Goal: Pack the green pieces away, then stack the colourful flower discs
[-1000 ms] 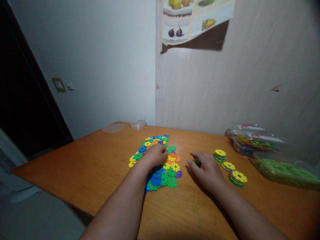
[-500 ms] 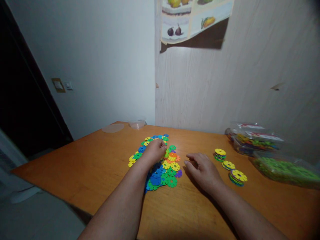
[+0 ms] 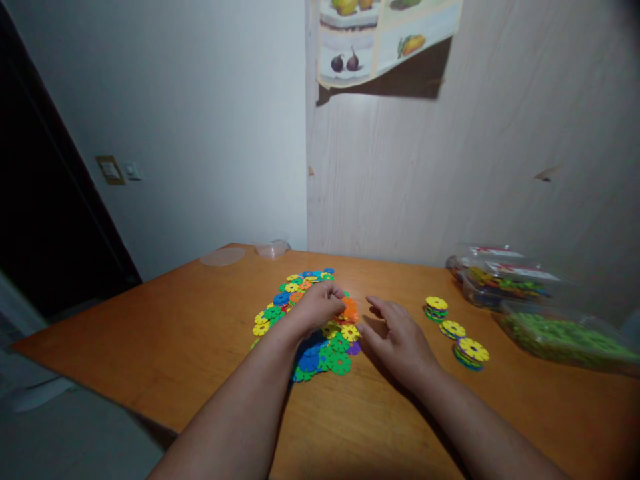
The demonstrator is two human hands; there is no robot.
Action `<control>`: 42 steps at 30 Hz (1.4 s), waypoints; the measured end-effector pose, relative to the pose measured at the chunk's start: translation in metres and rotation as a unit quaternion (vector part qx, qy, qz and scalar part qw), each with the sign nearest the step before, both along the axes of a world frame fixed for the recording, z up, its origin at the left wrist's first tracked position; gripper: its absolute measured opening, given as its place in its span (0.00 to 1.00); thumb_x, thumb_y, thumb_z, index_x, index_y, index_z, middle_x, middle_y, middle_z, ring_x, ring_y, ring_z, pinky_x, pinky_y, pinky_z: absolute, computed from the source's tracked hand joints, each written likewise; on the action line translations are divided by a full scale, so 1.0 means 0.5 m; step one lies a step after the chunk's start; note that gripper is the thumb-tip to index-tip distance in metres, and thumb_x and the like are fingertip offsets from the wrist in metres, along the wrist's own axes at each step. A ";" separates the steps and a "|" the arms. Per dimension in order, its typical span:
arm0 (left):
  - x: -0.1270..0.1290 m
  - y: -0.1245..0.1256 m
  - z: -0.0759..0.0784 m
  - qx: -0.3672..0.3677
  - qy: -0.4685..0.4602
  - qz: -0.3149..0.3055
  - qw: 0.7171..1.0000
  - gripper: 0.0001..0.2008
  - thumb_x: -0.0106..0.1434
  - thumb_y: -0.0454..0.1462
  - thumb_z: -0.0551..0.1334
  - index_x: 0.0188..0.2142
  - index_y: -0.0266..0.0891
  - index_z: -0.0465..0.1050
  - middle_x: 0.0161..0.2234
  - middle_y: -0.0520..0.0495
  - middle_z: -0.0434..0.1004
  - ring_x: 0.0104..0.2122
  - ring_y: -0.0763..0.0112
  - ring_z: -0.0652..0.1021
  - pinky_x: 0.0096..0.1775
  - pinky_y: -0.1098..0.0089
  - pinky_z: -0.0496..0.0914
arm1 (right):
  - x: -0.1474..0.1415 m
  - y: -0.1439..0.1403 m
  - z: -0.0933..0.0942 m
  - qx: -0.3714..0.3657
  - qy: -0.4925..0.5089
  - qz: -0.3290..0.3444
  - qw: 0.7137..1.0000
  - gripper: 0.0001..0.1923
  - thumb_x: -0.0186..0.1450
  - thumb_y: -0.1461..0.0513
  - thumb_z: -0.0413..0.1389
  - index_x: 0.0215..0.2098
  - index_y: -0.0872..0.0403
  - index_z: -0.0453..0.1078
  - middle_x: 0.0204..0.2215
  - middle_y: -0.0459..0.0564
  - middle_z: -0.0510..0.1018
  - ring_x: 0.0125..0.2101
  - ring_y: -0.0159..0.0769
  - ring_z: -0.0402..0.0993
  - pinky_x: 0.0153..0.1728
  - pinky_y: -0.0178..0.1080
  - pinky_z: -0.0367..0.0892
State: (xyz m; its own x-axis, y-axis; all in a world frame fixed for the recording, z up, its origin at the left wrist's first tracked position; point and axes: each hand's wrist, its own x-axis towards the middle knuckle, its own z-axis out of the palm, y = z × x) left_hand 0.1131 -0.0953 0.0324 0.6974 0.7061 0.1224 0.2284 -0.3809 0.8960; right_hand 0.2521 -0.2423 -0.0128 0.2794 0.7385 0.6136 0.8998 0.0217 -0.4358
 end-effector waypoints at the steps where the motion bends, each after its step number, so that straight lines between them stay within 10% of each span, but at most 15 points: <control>1: 0.002 -0.008 -0.001 -0.031 -0.015 -0.018 0.999 0.07 0.53 0.29 0.61 0.33 0.37 0.69 0.24 0.55 0.70 0.24 0.76 0.71 0.27 0.75 0.63 | -0.002 0.000 0.002 0.004 -0.003 0.007 1.000 0.26 0.65 0.55 0.58 0.60 0.52 0.66 0.46 0.56 0.78 0.46 0.46 0.75 0.46 0.47 0.70; 7: 0.012 -0.038 -0.005 -0.152 -0.068 -0.093 0.982 0.11 0.52 0.27 0.62 0.36 0.37 0.67 0.22 0.56 0.70 0.21 0.77 0.71 0.25 0.76 0.64 | -0.003 0.000 0.009 0.018 -0.022 0.052 0.998 0.16 0.64 0.59 0.58 0.51 0.52 0.72 0.43 0.54 0.80 0.44 0.43 0.74 0.45 0.44 0.69; 13: 0.018 -0.042 -0.005 -0.167 -0.084 -0.084 0.979 0.12 0.57 0.31 0.62 0.40 0.37 0.66 0.25 0.54 0.72 0.23 0.75 0.74 0.28 0.74 0.67 | 0.030 0.000 0.012 -0.005 0.015 -0.040 0.999 0.16 0.61 0.57 0.59 0.45 0.55 0.74 0.40 0.54 0.79 0.41 0.43 0.74 0.41 0.43 0.68; 18: 0.013 -0.002 -0.014 0.035 -0.046 0.025 0.998 0.05 0.57 0.31 0.61 0.36 0.37 0.70 0.29 0.52 0.72 0.29 0.74 0.73 0.30 0.74 0.64 | 0.111 -0.014 0.013 -0.021 0.085 -0.181 0.980 0.21 0.59 0.53 0.60 0.47 0.56 0.73 0.39 0.55 0.79 0.37 0.42 0.75 0.38 0.42 0.68; 23: 0.003 0.030 -0.020 0.181 0.047 0.033 0.982 0.05 0.58 0.31 0.57 0.32 0.38 0.71 0.29 0.51 0.74 0.30 0.71 0.72 0.30 0.73 0.61 | 0.137 -0.017 0.009 -0.100 0.077 -0.185 0.975 0.21 0.61 0.52 0.58 0.46 0.56 0.74 0.37 0.55 0.80 0.37 0.44 0.76 0.37 0.42 0.67; 42: -0.039 0.003 0.012 0.290 0.288 -0.082 0.909 0.07 0.49 0.38 0.67 0.23 0.40 0.69 0.25 0.49 0.72 0.27 0.67 0.69 0.30 0.69 0.59 | 0.026 -0.007 0.005 -0.095 -0.030 -0.035 0.994 0.11 0.64 0.57 0.56 0.41 0.52 0.75 0.36 0.51 0.79 0.39 0.43 0.73 0.39 0.42 0.67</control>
